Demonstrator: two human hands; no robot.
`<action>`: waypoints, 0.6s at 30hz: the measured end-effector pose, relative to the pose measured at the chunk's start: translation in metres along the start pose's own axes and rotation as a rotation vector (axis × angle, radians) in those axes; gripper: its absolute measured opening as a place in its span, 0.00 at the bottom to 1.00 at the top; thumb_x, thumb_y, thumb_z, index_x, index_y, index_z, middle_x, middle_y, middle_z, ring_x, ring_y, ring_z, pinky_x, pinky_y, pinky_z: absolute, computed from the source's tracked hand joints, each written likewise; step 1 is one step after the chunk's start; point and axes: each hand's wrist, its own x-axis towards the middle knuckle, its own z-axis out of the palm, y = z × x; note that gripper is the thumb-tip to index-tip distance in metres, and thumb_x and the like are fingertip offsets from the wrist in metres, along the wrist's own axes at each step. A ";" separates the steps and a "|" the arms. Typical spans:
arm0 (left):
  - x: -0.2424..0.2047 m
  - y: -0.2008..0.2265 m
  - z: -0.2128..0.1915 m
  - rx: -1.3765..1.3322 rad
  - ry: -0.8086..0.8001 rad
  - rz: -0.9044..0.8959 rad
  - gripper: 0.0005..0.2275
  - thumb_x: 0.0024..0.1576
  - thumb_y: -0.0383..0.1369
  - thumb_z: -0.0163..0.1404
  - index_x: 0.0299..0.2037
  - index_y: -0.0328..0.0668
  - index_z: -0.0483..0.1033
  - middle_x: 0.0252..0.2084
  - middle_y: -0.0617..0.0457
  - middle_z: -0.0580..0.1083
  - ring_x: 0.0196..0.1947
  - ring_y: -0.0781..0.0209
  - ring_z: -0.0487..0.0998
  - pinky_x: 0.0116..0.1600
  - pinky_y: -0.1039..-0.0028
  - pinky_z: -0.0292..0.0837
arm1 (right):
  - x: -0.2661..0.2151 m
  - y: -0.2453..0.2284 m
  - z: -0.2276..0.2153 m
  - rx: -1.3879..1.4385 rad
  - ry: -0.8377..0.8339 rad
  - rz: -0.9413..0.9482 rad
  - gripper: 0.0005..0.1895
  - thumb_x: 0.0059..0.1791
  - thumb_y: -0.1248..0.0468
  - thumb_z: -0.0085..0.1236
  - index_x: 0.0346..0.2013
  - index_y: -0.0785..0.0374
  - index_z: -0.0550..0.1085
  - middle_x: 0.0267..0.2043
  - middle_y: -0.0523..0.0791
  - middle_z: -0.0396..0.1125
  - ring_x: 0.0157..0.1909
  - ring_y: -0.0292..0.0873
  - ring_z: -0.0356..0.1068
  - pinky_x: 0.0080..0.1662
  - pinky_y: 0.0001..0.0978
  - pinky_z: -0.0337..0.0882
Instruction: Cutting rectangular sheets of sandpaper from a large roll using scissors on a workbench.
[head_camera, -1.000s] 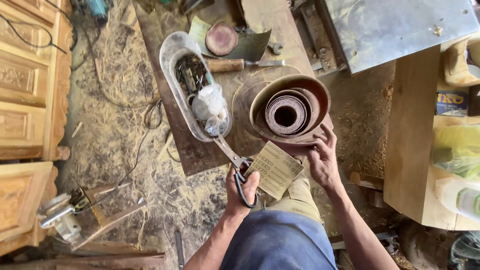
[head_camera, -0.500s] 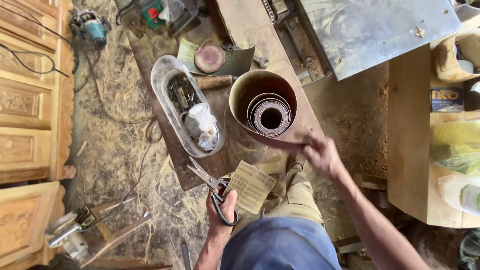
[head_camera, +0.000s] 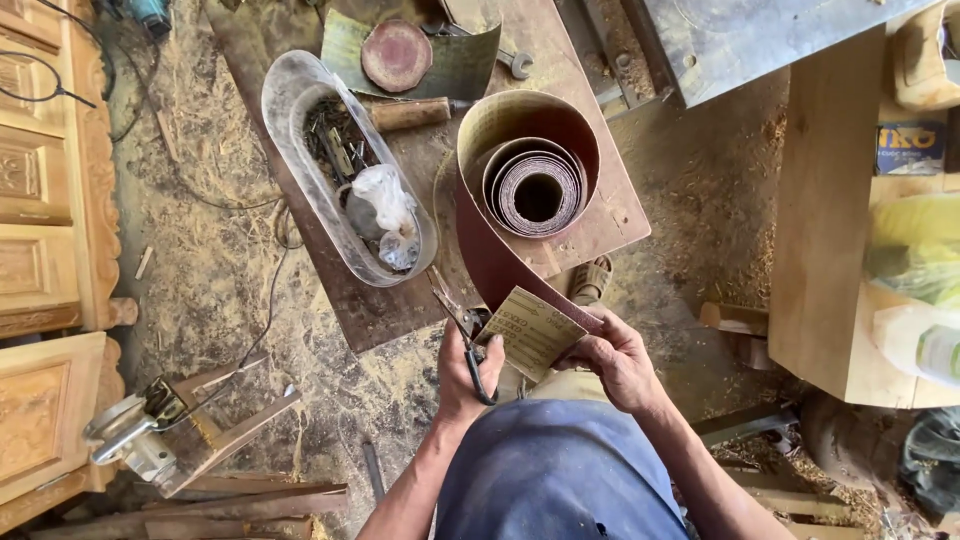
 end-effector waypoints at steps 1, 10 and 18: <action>0.001 -0.001 0.000 -0.001 -0.002 0.000 0.16 0.50 0.27 0.58 0.49 0.34 0.73 0.34 0.37 0.76 0.34 0.38 0.81 0.38 0.55 0.79 | -0.001 -0.002 0.001 -0.001 0.002 -0.001 0.18 0.50 0.72 0.54 0.55 0.68 0.74 0.33 0.62 0.75 0.34 0.54 0.80 0.39 0.44 0.82; -0.007 0.063 -0.011 -0.338 0.119 -0.275 0.15 0.51 0.27 0.61 0.48 0.36 0.76 0.37 0.46 0.79 0.37 0.58 0.81 0.43 0.67 0.82 | 0.003 -0.016 0.015 0.004 0.087 -0.151 0.22 0.50 0.75 0.53 0.60 0.67 0.70 0.33 0.53 0.71 0.32 0.48 0.78 0.35 0.41 0.83; -0.022 0.077 -0.004 -0.538 0.191 -0.645 0.12 0.52 0.39 0.58 0.39 0.42 0.75 0.33 0.52 0.78 0.27 0.60 0.74 0.36 0.70 0.72 | 0.011 0.014 0.026 0.022 0.237 -0.021 0.07 0.51 0.73 0.53 0.33 0.58 0.68 0.22 0.41 0.63 0.18 0.31 0.58 0.19 0.22 0.56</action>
